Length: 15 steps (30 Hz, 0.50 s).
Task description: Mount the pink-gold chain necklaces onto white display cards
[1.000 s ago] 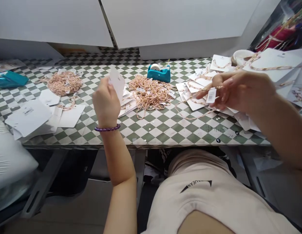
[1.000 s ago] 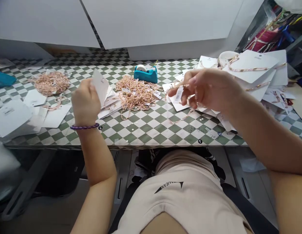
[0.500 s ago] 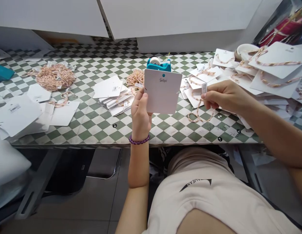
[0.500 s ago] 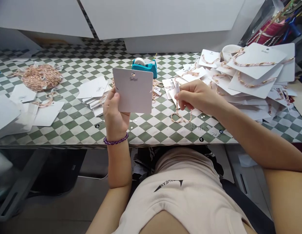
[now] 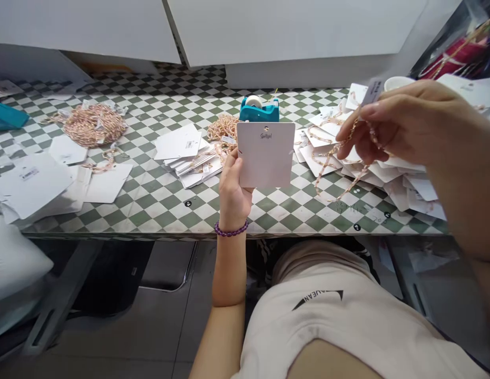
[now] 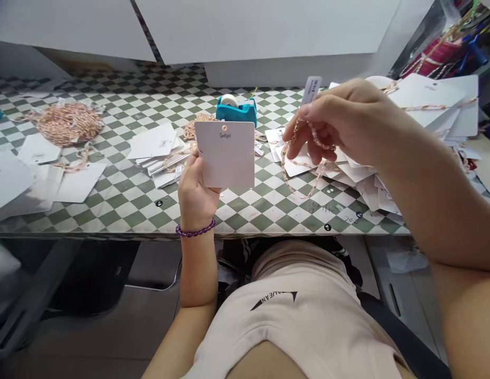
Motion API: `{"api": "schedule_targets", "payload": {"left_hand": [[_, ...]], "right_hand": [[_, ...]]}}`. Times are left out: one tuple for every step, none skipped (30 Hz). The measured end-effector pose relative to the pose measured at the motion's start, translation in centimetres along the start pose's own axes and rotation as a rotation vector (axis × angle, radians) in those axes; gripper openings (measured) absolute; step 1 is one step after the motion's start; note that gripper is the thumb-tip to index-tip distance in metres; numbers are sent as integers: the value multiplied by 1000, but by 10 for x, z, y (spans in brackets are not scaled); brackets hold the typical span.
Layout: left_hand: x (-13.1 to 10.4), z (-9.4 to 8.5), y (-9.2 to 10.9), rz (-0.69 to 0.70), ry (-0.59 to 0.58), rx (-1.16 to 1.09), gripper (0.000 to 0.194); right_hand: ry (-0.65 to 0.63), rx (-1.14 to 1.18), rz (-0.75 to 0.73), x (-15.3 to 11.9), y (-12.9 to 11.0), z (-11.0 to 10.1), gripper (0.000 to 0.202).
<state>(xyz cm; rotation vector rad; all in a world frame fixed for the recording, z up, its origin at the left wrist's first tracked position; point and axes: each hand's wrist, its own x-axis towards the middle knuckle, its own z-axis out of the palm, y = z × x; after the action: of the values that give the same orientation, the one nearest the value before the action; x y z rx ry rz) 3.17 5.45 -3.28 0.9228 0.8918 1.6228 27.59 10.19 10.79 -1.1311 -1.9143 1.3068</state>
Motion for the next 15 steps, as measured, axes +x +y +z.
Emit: {"api": "schedule_targets", "payload": {"left_hand": [[0, 0, 0, 3, 7, -45, 35], [0, 1, 0, 0, 12, -82, 32], [-1, 1, 0, -10, 13, -117, 30], [-1, 2, 0, -25, 12, -153, 27], [-1, 3, 1, -44, 9, -187, 25], [-1, 3, 1, -60, 7, -216, 22], [-1, 4, 1, -72, 9, -235, 21], [-1, 4, 1, -78, 12, -239, 20], [-2, 5, 2, -77, 16, -231, 20], [-2, 6, 2, -74, 20, -212, 21], [-3, 7, 2, -71, 25, -193, 22], [-3, 9, 1, -69, 32, -179, 22], [-4, 12, 0, -71, 43, -175, 23], [-5, 16, -2, -84, 55, -182, 22], [-7, 20, -4, -114, 64, -197, 21]], "right_hand": [[-44, 51, 24, 3, -2, 0, 18], [-70, 92, 50, 5, -5, 1, 18], [-74, 122, 73, 5, -8, 2, 18], [-66, 138, 94, 5, -12, 4, 18], [-54, 141, 107, 4, -16, 7, 17], [-43, 134, 113, 2, -21, 9, 18], [-44, 123, 109, 0, -25, 12, 21], [-60, 115, 94, -3, -29, 14, 26], [-73, 104, 74, -5, -33, 16, 32], [-82, 93, 49, -6, -37, 17, 37], [-94, 80, 20, -7, -41, 16, 38], [-102, 61, -20, -7, -46, 15, 34], [-99, 49, -70, -6, -50, 13, 26], [-94, 66, -97, -3, -54, 10, 16], [-88, 117, -104, 1, -57, 7, 8]]}}
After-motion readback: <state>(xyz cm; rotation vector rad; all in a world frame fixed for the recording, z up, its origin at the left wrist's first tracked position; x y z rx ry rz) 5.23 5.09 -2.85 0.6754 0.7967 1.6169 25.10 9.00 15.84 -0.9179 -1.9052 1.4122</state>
